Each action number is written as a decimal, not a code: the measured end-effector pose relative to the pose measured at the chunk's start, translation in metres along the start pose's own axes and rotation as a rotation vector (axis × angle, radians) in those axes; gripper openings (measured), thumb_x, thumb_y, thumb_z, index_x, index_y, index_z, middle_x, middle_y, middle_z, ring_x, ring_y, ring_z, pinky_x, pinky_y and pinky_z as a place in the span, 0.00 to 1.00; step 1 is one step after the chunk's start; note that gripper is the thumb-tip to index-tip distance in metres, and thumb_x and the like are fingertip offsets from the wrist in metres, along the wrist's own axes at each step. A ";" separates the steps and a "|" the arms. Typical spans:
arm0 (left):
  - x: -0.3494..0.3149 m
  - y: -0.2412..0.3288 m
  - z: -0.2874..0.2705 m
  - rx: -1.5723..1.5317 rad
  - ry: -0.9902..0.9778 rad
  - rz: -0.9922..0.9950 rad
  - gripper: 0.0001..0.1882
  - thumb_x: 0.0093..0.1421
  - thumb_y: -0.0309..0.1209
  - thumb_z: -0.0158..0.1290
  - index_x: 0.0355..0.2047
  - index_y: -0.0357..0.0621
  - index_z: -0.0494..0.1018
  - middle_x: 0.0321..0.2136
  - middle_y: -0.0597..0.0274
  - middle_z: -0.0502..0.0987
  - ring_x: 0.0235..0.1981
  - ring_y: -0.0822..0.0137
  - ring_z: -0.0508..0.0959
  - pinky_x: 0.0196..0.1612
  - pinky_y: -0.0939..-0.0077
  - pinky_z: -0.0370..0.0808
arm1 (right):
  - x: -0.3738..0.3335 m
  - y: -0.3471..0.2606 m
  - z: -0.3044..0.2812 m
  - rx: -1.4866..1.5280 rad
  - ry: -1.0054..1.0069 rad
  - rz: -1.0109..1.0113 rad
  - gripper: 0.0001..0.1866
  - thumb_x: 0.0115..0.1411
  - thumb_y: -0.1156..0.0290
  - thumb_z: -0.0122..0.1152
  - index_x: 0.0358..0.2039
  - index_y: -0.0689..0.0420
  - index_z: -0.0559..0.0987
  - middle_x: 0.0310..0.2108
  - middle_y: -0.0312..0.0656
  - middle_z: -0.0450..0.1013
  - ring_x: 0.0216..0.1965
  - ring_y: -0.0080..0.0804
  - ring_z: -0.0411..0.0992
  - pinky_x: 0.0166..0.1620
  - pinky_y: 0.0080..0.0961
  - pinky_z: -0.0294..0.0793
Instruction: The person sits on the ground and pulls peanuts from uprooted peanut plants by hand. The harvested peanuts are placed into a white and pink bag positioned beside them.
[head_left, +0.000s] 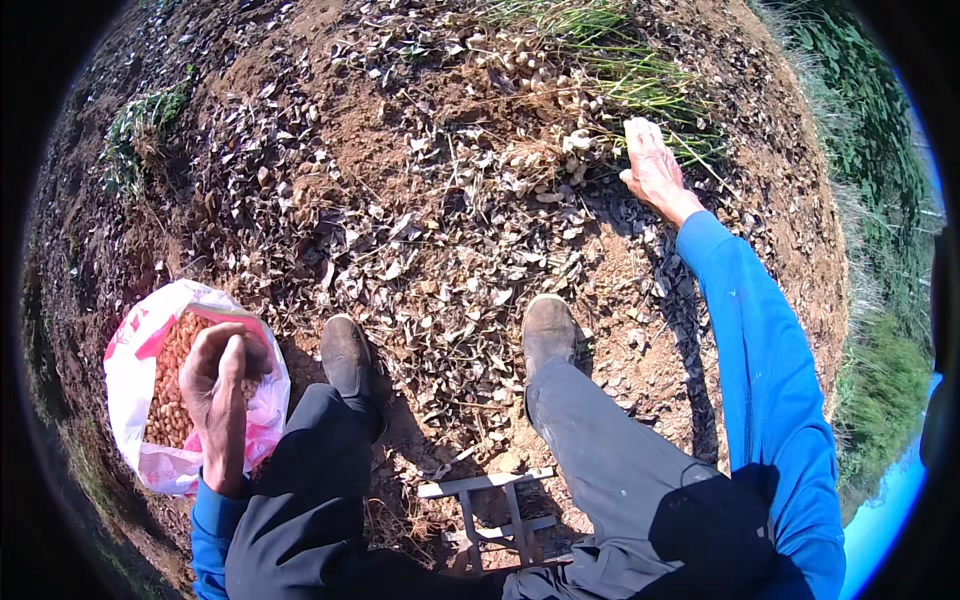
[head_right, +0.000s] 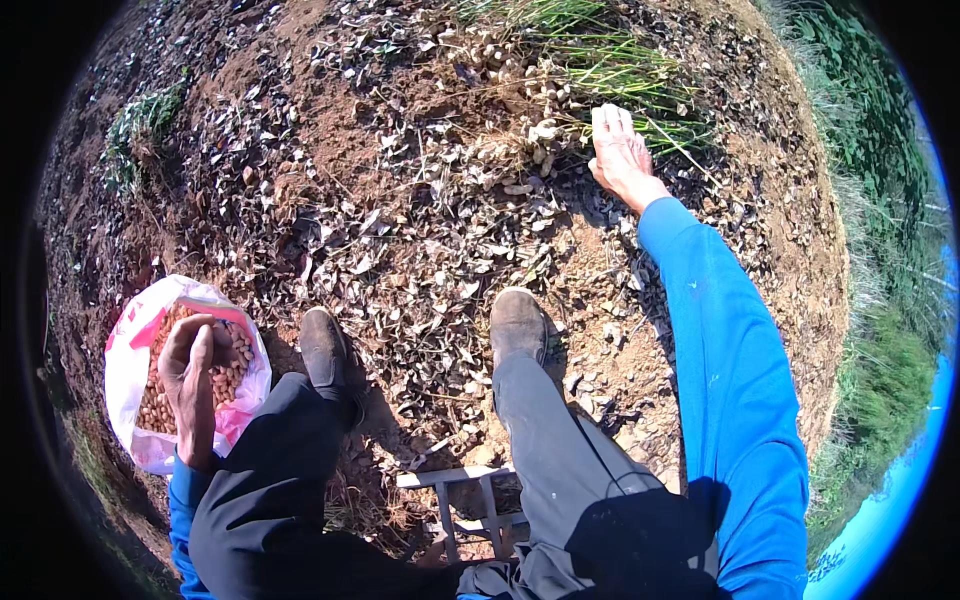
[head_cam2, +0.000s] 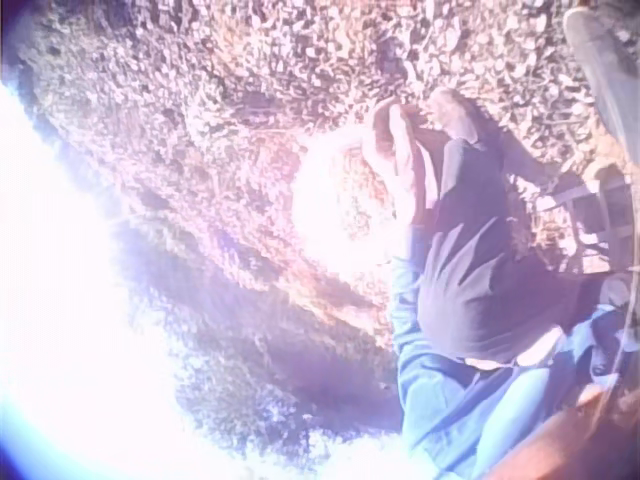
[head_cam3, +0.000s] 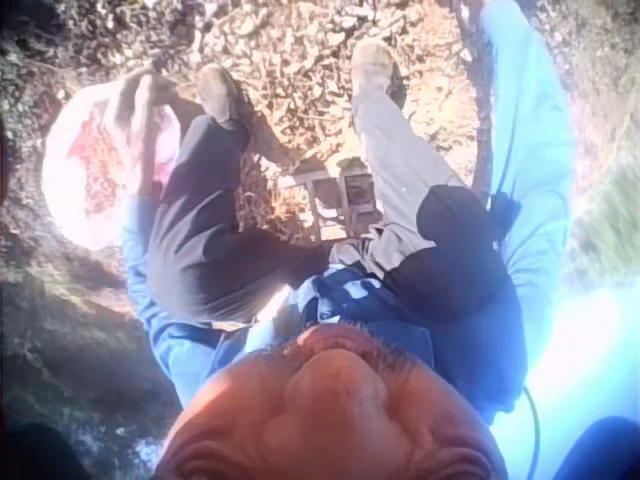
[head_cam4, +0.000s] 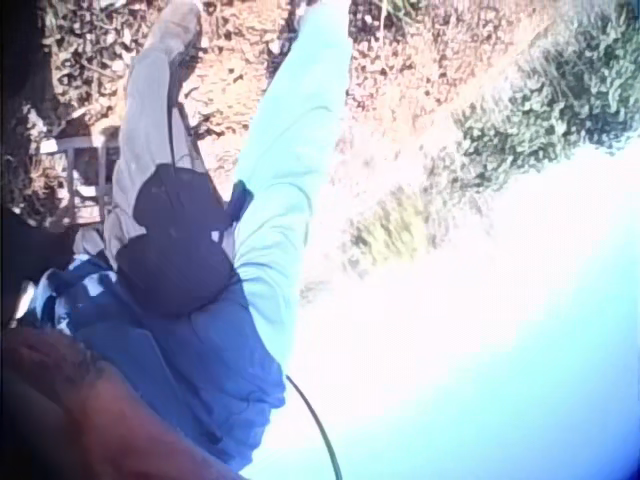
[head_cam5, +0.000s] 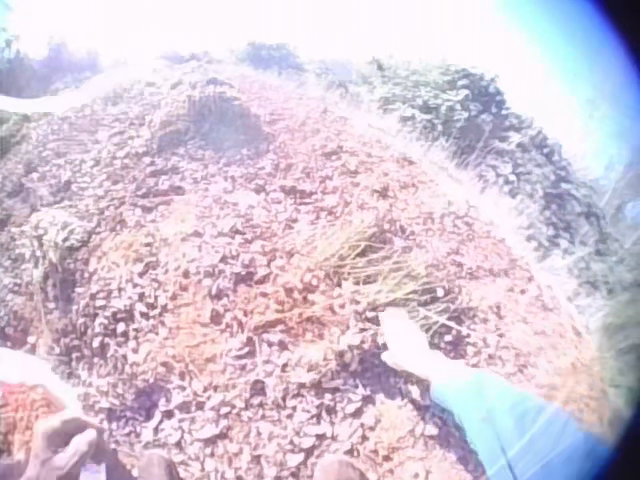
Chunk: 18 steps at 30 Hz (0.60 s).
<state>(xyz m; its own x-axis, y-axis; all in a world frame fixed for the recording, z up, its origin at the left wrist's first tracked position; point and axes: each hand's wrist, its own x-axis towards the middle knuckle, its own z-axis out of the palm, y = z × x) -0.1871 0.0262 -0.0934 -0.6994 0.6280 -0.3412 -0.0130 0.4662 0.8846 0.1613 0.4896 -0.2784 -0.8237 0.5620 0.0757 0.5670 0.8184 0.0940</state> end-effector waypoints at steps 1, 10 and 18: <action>0.025 -0.006 0.032 -0.025 -0.133 -0.001 0.09 0.67 0.28 0.49 0.42 0.35 0.72 0.28 0.63 0.76 0.28 0.74 0.76 0.33 0.81 0.74 | 0.008 0.001 0.009 -0.006 -0.082 0.040 0.42 0.45 0.75 0.61 0.63 0.61 0.57 0.62 0.54 0.56 0.61 0.56 0.57 0.56 0.47 0.68; 0.041 -0.093 0.130 0.300 -0.973 -0.016 0.15 0.64 0.32 0.54 0.46 0.34 0.73 0.33 0.55 0.80 0.35 0.68 0.80 0.41 0.72 0.76 | 0.075 0.013 0.033 0.093 -0.051 -0.041 0.49 0.50 0.77 0.57 0.70 0.48 0.45 0.67 0.61 0.49 0.60 0.62 0.60 0.60 0.46 0.64; 0.065 -0.124 0.118 0.097 -0.585 -0.196 0.12 0.66 0.29 0.48 0.43 0.31 0.72 0.29 0.58 0.80 0.31 0.72 0.80 0.35 0.77 0.76 | 0.071 0.019 0.032 0.514 -0.475 0.147 0.18 0.62 0.60 0.55 0.47 0.57 0.70 0.12 0.42 0.64 0.16 0.36 0.64 0.25 0.37 0.63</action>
<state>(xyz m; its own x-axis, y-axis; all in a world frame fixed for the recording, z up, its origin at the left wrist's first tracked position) -0.1468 0.0834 -0.2627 -0.1827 0.7495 -0.6363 -0.0174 0.6446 0.7643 0.1128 0.5489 -0.3027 -0.7202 0.5668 -0.4000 0.6928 0.6175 -0.3725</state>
